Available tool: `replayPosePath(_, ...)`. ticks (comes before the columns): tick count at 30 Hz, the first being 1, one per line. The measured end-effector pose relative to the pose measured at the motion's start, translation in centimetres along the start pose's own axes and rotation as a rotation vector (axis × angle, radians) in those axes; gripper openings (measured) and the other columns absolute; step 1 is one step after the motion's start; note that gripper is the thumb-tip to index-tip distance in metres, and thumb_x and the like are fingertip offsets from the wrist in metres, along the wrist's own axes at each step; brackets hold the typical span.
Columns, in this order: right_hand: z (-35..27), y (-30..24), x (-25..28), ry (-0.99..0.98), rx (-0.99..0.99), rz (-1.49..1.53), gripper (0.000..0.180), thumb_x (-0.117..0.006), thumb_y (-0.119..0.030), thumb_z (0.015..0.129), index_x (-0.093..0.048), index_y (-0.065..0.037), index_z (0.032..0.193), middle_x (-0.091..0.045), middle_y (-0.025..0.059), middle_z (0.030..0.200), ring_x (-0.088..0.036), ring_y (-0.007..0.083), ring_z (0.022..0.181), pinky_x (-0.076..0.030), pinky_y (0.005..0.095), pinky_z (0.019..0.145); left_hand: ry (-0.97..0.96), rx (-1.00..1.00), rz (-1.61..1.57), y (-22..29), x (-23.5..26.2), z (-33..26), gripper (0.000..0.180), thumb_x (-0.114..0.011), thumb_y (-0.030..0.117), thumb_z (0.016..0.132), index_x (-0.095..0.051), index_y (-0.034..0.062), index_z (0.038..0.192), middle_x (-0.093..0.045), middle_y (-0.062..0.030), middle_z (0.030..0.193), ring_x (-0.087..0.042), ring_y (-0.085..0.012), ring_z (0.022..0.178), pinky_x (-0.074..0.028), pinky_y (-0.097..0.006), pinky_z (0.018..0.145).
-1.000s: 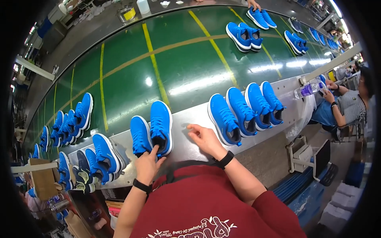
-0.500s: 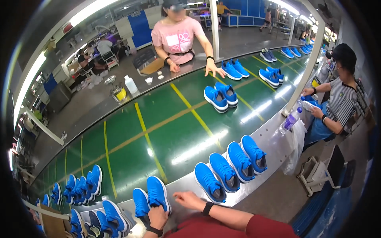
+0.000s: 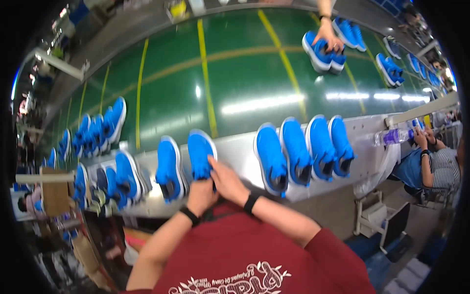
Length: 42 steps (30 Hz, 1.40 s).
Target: The recorder is organizing blue sneakers on a conveyor belt, adjusting laces and positioning them for inspection or the next stage of assembly.
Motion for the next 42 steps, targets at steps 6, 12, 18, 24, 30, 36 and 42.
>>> replayPosePath(6,0.3,-0.9,-0.7,-0.1,-0.089,-0.012,0.044,-0.045,-0.006,0.094,-0.04,-0.004,0.137,-0.054,0.0237,0.128,-0.053,0.0388,0.117,-0.043,0.0393,0.098,0.062,0.038,-0.033,-1.0,-0.2,-0.1,0.018,-0.071,0.017,0.07,-0.062,0.0027,0.075,-0.061,-0.0168,0.062,-0.061,-0.0336,0.053,-0.051,-0.041,0.052)
replayPosePath(12,-0.7,-0.9,-0.9,0.015,-0.065,-0.082,0.038,-0.045,-0.005,0.093,-0.049,-0.004,0.131,-0.056,0.0215,0.125,-0.055,0.038,0.115,-0.044,0.0384,0.097,0.048,-0.003,-0.104,-0.9,-1.1,-0.7,0.011,-0.068,0.014,0.069,-0.061,0.0051,0.069,-0.06,-0.0146,0.06,-0.061,-0.0329,0.053,-0.05,-0.04,0.049)
replayPosePath(18,0.4,-2.9,0.4,0.018,-0.034,-0.115,0.031,-0.054,-0.005,0.089,-0.06,-0.006,0.119,-0.063,0.0202,0.111,-0.062,0.0365,0.101,-0.05,0.0372,0.086,0.084,0.025,-0.109,-0.8,-0.1,-0.5,0.013,-0.069,0.015,0.069,-0.062,0.0049,0.072,-0.062,-0.0136,0.062,-0.062,-0.0321,0.055,-0.051,-0.04,0.051)
replayPosePath(24,3.4,0.0,0.9,-0.114,-0.263,-0.048,0.028,-0.069,-0.009,0.081,-0.066,-0.003,0.109,-0.071,0.0121,0.089,-0.067,0.0187,0.082,-0.052,0.0296,0.074,0.053,0.009,-0.066,-0.8,-0.5,-0.3,0.02,-0.068,0.02,0.074,-0.063,0.0041,0.085,-0.062,-0.0142,0.07,-0.062,-0.0324,0.06,-0.051,-0.04,0.053)
replayPosePath(30,5.9,2.7,-0.6,-0.48,-0.445,-0.065,0.038,-0.073,-0.004,0.077,-0.058,0.005,0.11,-0.071,0.0133,0.082,-0.068,0.0155,0.076,-0.053,0.0282,0.072,-0.026,0.016,-0.035,-0.7,-0.9,-0.5,0.021,-0.068,0.024,0.076,-0.062,0.0046,0.082,-0.061,-0.0131,0.068,-0.062,-0.0325,0.06,-0.051,-0.041,0.053)
replayPosePath(36,3.6,4.8,-1.6,-0.601,-0.817,0.629,0.053,-0.071,-0.004,0.083,-0.043,0.002,0.127,-0.064,0.0067,0.085,-0.056,0.0111,0.073,-0.044,0.024,0.065,-0.023,-0.002,-0.029,-0.6,-0.6,-0.5,0.02,-0.068,0.023,0.076,-0.061,0.0048,0.081,-0.06,-0.0127,0.068,-0.061,-0.0321,0.06,-0.051,-0.04,0.053)
replayPosePath(42,3.3,4.7,-1.6,-0.584,-0.848,0.702,0.052,-0.069,-0.002,0.083,-0.044,-0.001,0.129,-0.064,0.0056,0.085,-0.056,0.0112,0.074,-0.044,0.0245,0.067,-0.024,0.003,-0.046,-0.7,-0.5,-0.3,0.019,-0.068,0.021,0.075,-0.062,0.0046,0.082,-0.061,-0.0127,0.069,-0.062,-0.0319,0.061,-0.052,-0.04,0.054)
Point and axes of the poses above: each hand's wrist, its own z-axis towards the middle knuckle, its own x-axis out of the back of the hand, y = z × x, the point moved 10 cm from there along z, towards the middle knuckle
